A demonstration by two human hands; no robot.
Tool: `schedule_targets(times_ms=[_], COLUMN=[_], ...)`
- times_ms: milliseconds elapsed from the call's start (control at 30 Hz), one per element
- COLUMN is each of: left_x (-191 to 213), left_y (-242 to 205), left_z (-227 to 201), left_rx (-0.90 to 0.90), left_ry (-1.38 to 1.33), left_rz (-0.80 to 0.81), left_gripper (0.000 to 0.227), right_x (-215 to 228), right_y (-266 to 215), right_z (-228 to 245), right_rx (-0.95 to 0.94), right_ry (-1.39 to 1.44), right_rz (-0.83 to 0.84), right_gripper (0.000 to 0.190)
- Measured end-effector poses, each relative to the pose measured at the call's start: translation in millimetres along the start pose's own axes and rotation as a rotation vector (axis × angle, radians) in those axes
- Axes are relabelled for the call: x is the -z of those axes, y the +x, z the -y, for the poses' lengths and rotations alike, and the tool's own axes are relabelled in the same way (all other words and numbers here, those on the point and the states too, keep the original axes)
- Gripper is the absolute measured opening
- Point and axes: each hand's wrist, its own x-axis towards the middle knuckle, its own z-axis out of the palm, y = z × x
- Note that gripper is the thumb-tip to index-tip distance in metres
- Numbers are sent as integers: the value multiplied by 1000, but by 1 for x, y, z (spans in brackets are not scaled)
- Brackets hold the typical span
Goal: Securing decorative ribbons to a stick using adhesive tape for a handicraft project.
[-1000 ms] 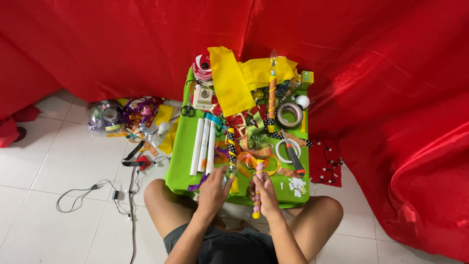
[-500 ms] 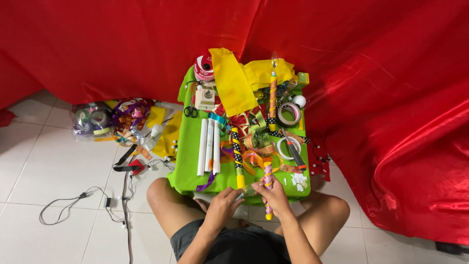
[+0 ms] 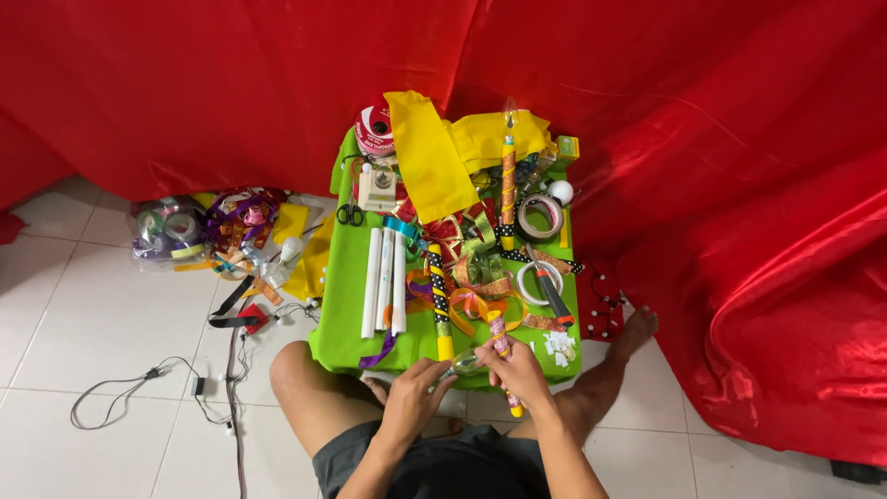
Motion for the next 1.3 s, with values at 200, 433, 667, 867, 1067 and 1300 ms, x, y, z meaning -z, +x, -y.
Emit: schedule_targets(times_ms=[200, 433, 667, 867, 1067, 1300], left_x=[-2, -5, -1, -22, -24, -31], left_y=[-3, 4, 22, 21, 17, 12], left_z=[11, -5, 10, 45, 51, 45], left_rx=[140, 84, 368, 774, 818, 683], left_ry=[-11, 26, -186, -888, -1040, -889], left_rz=[90, 46, 348, 555, 555, 386], left_gripper=[24, 23, 21, 17, 18, 18], right_x=[18, 17, 46, 59, 55, 57], right_y=[3, 19, 27, 37, 39, 49], right_z=[-14, -12, 0, 11, 20, 15], right_rx=[114, 28, 126, 219, 287, 302], right_ry=[44, 16, -62, -49, -84, 1], right_rz=[275, 166, 370, 527, 558, 442], right_gripper=[35, 23, 31, 30, 23, 23])
